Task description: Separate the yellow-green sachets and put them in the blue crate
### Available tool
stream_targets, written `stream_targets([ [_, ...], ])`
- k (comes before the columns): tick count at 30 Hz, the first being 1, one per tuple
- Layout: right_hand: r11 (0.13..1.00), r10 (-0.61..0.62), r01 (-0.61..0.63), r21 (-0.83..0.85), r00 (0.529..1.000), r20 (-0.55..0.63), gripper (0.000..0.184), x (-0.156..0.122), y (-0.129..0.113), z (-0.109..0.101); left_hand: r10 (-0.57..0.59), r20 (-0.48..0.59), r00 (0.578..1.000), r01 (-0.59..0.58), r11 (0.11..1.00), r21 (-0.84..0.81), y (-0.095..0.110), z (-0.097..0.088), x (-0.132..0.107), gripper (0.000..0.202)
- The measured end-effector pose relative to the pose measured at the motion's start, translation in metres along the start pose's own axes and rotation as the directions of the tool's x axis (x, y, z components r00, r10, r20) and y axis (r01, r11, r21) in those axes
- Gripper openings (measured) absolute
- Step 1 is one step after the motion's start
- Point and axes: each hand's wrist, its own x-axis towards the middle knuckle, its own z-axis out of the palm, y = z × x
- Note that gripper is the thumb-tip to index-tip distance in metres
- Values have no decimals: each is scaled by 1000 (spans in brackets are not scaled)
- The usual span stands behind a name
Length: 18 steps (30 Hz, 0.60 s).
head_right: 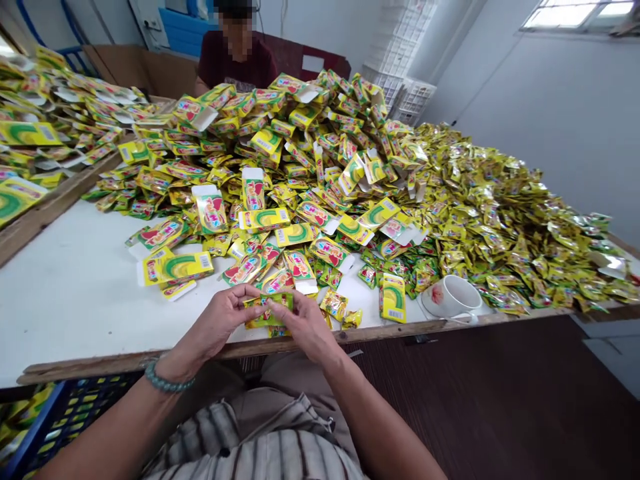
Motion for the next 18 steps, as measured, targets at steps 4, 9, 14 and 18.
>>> stream_targets([
  [4, 999, -32, 31, -9, 989, -145, 33, -5, -1, -10, 80, 70, 994, -84, 995, 52, 6, 12, 8, 38],
  [9, 959, -268, 196, -205, 862, -430, 27, -15, -4, -46, 238, 261, 936, -327, 862, 387, 36, 9, 38, 31],
  [14, 968, -226, 136, -210, 837, -498, 30, -23, 6, -66, 280, 625, 728, -684, 236, 691, 58, 22, 91, 73],
  [18, 966, -226, 123, -226, 825, -519, 31, -26, 16, -68, -22, 699, 715, -698, 42, 715, 62, 43, 119, 64],
])
